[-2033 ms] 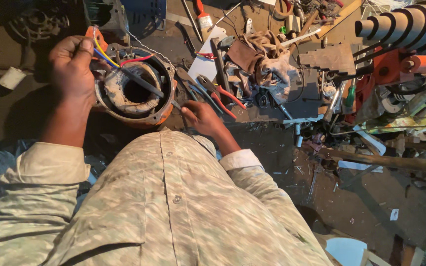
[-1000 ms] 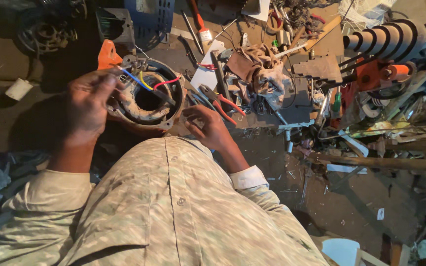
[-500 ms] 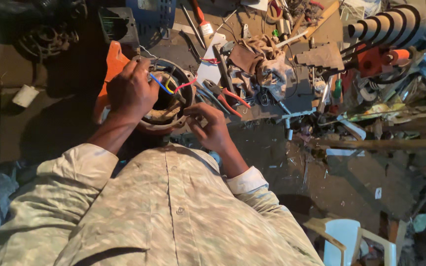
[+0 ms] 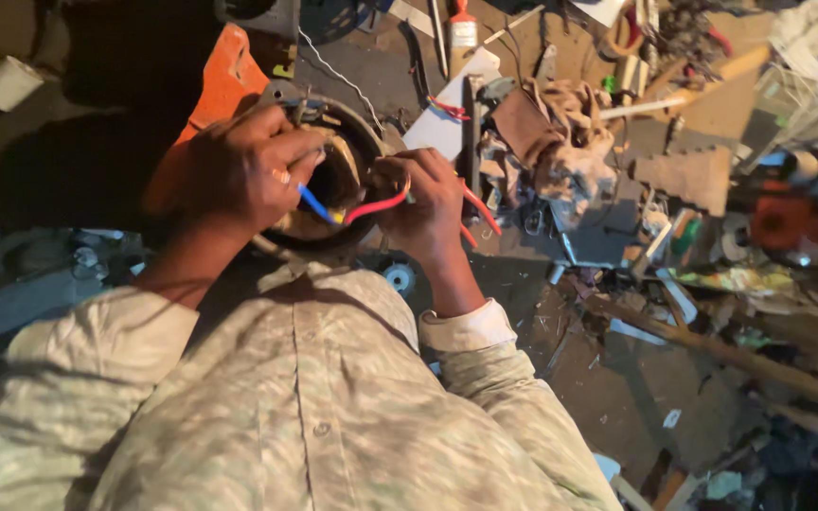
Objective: The person uses pliers to strip insulation from several colored wires and then twists the exposed ends together inside a motor housing. The person repeatedly cuts, strips, and twists the wires to prepare them for connection.
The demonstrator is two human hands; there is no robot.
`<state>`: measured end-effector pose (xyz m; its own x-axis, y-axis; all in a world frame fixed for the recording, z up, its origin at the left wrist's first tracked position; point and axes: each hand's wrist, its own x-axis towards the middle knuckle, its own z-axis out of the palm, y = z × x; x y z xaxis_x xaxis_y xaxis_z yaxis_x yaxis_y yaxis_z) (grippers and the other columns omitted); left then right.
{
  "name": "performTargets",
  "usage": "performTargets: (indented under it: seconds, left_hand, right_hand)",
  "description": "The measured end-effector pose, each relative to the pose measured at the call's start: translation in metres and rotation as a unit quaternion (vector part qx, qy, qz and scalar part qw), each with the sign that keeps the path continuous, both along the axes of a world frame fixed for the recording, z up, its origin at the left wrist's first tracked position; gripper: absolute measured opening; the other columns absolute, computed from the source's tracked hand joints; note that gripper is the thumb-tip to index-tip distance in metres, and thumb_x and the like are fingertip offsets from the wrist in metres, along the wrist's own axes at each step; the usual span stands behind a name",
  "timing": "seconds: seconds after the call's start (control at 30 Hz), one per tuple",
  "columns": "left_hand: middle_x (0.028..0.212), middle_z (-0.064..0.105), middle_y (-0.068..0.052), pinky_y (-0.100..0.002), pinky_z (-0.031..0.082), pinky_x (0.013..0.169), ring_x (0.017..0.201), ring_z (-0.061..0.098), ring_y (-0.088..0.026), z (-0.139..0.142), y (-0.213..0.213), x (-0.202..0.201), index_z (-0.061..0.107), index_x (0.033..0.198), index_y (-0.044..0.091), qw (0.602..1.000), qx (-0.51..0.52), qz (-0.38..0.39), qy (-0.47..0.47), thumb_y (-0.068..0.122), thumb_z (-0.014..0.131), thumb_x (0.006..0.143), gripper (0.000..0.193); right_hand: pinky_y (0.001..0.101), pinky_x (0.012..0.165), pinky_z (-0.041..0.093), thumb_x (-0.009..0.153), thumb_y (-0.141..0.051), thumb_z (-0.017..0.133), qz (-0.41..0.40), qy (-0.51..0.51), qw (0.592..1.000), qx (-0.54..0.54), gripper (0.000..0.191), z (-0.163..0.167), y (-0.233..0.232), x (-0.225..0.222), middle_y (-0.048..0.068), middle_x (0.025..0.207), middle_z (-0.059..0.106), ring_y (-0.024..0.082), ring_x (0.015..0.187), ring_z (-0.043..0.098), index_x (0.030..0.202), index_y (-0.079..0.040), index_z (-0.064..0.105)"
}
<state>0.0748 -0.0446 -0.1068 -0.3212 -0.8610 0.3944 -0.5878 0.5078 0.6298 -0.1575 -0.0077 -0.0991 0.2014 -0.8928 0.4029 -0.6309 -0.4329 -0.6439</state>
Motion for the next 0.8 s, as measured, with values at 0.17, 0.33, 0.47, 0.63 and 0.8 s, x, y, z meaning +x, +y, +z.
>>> performTargets:
  seconds: [0.17, 0.33, 0.47, 0.63, 0.8]
  left_hand:
    - [0.086, 0.059, -0.004, -0.041, 0.049, 0.069, 0.08, 0.064, -0.027, -0.003, 0.002, -0.003, 0.08, 0.107, 0.018, 0.999, -0.021, 0.009, -0.048, 0.018, 0.085, 0.09, 0.018]
    - [0.082, 0.057, -0.002, -0.04, 0.05, 0.071, 0.08, 0.064, -0.025, -0.006, 0.0, -0.003, 0.079, 0.107, 0.022, 0.996, -0.032, 0.031, -0.08, 0.022, 0.084, 0.09, 0.018]
    - [0.083, 0.056, -0.001, -0.039, 0.049, 0.068, 0.077, 0.064, -0.023, -0.004, -0.001, -0.006, 0.08, 0.111, 0.025, 0.995, -0.034, 0.039, -0.084, 0.02, 0.082, 0.085, 0.027]
    - [0.082, 0.054, -0.001, -0.038, 0.048, 0.066, 0.078, 0.064, -0.022, -0.001, -0.001, -0.005, 0.08, 0.112, 0.021, 0.997, -0.01, 0.028, -0.075, 0.018, 0.084, 0.09, 0.023]
    - [0.083, 0.053, -0.003, -0.04, 0.049, 0.069, 0.08, 0.064, -0.025, 0.0, -0.003, -0.005, 0.079, 0.111, 0.019, 0.997, -0.008, 0.025, -0.071, 0.021, 0.085, 0.087, 0.024]
  right_hand:
    - [0.0412, 0.085, 0.042, 0.081, -0.008, 0.086, 0.028, 0.017, 0.999, -0.033, 0.035, -0.009, -0.023, 0.015, 0.008, 0.104, 0.063, 0.03, 0.096, 0.058, 0.111, -0.01, 0.069]
    - [0.0392, 0.082, 0.042, 0.082, -0.005, 0.085, 0.052, 0.014, 0.998, -0.03, 0.038, -0.01, -0.024, 0.016, 0.007, 0.105, 0.066, 0.027, 0.095, 0.059, 0.116, -0.011, 0.071]
    - [0.0414, 0.085, 0.045, 0.08, -0.001, 0.081, 0.062, 0.0, 0.997, -0.045, 0.042, -0.008, -0.022, 0.018, 0.007, 0.107, 0.067, 0.026, 0.094, 0.062, 0.121, -0.01, 0.07]
    - [0.0389, 0.084, 0.045, 0.084, 0.002, 0.08, 0.074, 0.02, 0.996, -0.034, 0.04, -0.01, -0.021, 0.017, 0.007, 0.108, 0.069, 0.026, 0.092, 0.061, 0.122, -0.01, 0.072]
    - [0.041, 0.085, 0.046, 0.079, -0.001, 0.08, 0.081, 0.01, 0.995, -0.062, 0.037, -0.014, -0.025, 0.017, 0.007, 0.103, 0.069, 0.026, 0.09, 0.062, 0.115, -0.01, 0.074]
